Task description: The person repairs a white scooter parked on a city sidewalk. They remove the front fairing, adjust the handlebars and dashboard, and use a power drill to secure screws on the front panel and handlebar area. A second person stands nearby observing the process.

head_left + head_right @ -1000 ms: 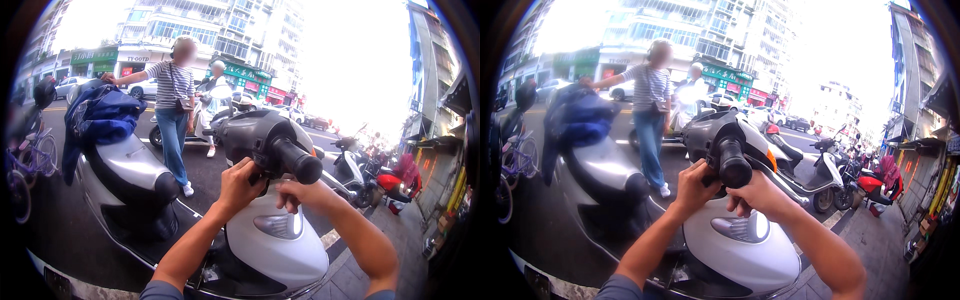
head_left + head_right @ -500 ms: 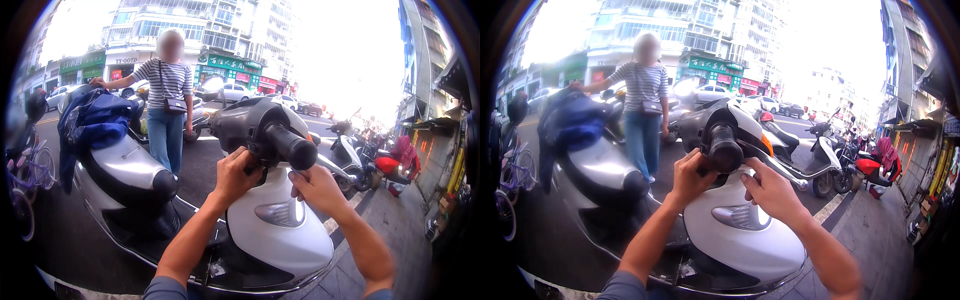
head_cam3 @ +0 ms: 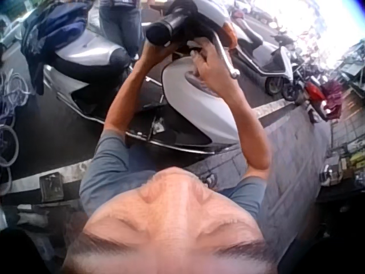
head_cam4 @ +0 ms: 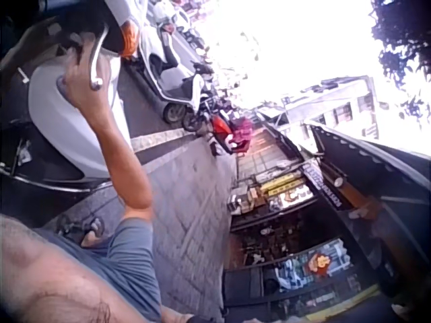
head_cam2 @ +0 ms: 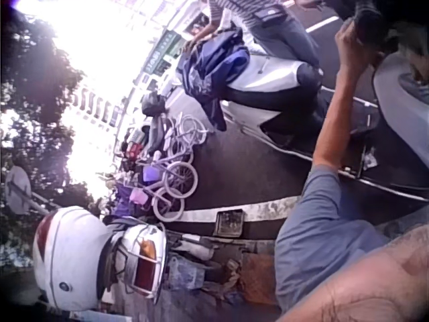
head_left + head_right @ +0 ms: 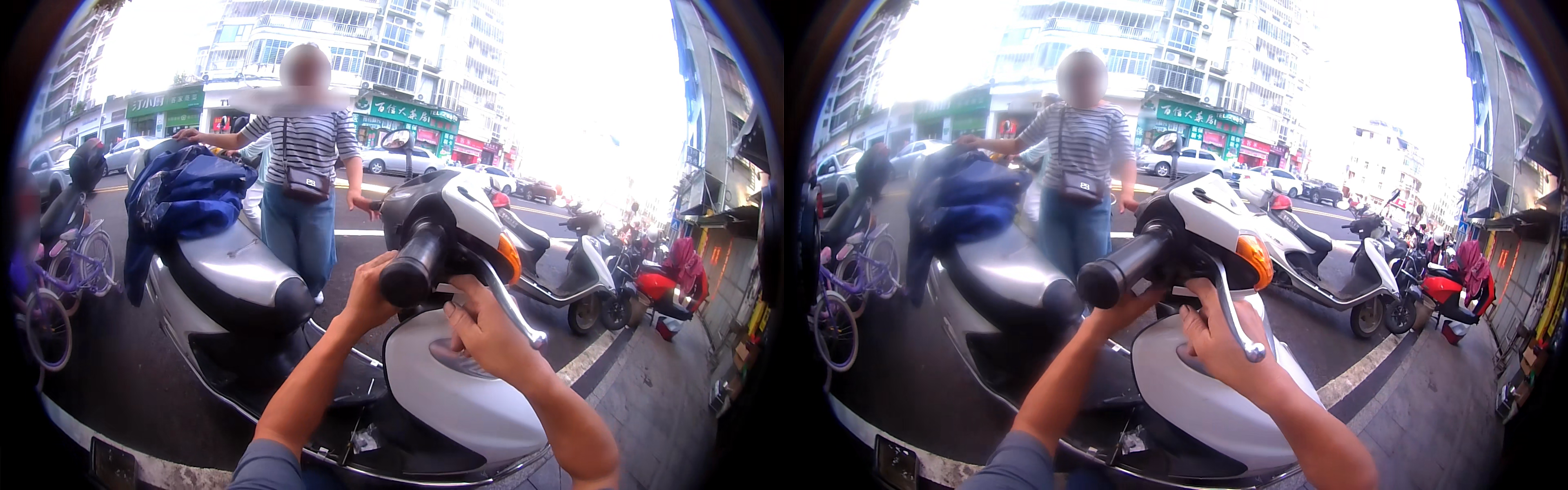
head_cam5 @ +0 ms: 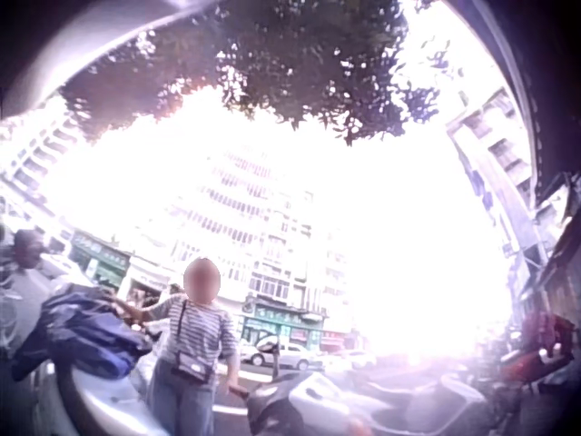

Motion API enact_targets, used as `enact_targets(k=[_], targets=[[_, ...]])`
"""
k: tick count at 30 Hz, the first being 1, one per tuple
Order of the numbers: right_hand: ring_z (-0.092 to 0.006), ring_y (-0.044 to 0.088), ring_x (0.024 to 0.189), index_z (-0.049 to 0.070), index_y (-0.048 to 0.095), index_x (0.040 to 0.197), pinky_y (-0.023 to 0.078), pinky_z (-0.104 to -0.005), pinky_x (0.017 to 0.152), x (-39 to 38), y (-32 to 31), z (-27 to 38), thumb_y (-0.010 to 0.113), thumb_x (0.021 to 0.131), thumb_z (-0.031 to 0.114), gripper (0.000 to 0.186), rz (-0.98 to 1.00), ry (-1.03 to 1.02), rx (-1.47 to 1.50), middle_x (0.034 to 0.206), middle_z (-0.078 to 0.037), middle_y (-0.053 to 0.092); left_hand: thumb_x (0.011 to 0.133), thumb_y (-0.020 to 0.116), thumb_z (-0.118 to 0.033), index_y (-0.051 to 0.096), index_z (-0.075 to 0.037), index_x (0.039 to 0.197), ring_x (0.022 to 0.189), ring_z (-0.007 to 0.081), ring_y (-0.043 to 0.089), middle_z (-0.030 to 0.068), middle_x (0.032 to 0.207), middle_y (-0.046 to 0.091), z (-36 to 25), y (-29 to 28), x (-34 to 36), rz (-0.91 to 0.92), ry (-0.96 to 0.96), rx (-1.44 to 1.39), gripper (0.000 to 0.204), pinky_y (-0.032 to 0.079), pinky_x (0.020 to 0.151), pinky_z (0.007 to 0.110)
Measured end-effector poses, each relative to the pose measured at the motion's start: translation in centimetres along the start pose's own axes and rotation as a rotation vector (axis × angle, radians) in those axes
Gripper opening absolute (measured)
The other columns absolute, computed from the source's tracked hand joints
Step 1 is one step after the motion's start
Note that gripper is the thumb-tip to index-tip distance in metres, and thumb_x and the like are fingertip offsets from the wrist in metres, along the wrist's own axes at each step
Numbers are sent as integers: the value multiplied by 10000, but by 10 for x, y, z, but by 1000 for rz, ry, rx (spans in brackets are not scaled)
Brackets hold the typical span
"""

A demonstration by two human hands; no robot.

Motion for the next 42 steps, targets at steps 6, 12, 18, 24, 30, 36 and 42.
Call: enact_targets(k=[6, 12, 18, 24, 30, 36, 42], targets=[[-138, 619, 608, 22, 534, 1305, 509, -287, 650, 6, -32, -2, 525, 993, 215, 368, 51, 230, 0, 676, -59, 616, 963, 604, -175, 680, -10, 917, 820, 163, 647, 90, 907, 683, -93, -30, 69, -259, -74, -481, 188, 510, 743, 302], [-129, 641, 625, 19, 531, 1334, 511, -298, 618, 11, -31, -8, 551, 980, 205, 400, 100, 176, 73, 669, -66, 631, 1008, 436, -380, 650, 6, 790, 754, 149, 567, 89, 795, 630, -113, -16, 102, 357, -115, -864, 493, 442, 748, 292], [-346, 680, 624, 43, 576, 1256, 532, -403, 630, -7, -15, -23, 631, 885, 170, 396, -141, -246, -382, 680, -173, 665, 910, 401, -353, 641, -24, 664, 705, 225, 591, 100, 641, 635, -103, -55, 83, 295, 38, -913, 475, 408, 881, 372], [-314, 676, 573, 6, 570, 1045, 500, -349, 543, -15, -2, -24, 765, 843, 139, 312, -144, -261, -297, 658, -146, 654, 882, 398, -351, 616, -57, 604, 651, 217, 588, 100, 614, 623, -98, -69, 72, 291, 82, -939, 460, 407, 884, 391], [-325, 679, 613, 79, 580, 1202, 524, -434, 603, -14, 15, -15, 641, 901, 190, 326, -113, -256, -283, 678, -129, 679, 946, 369, -322, 651, -85, 633, 651, 225, 585, 84, 605, 626, -83, -85, 66, 328, 187, -994, 483, 395, 877, 404], [-320, 653, 563, 93, 553, 1270, 501, -422, 519, -8, 44, -16, 634, 904, 203, 391, -122, -358, -336, 642, -118, 653, 990, 354, -322, 689, -119, 698, 731, 227, 614, 70, 671, 671, -47, -110, 51, 328, 291, -1127, 488, 378, 932, 420], [-293, 679, 613, 84, 560, 1298, 526, -392, 576, -10, 44, -27, 675, 870, 142, 447, -215, -409, -365, 709, -120, 676, 1030, 302, -309, 704, -137, 829, 878, 221, 623, 56, 824, 698, -30, -119, 59, 567, 415, -1081, 481, 312, 1032, 450]])
Point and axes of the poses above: each hand's wrist, its own x-axis towards the middle knuckle, its own y-axis out of the palm, z = x × y, the point moved 1 cm from there along x, towards the middle knuckle
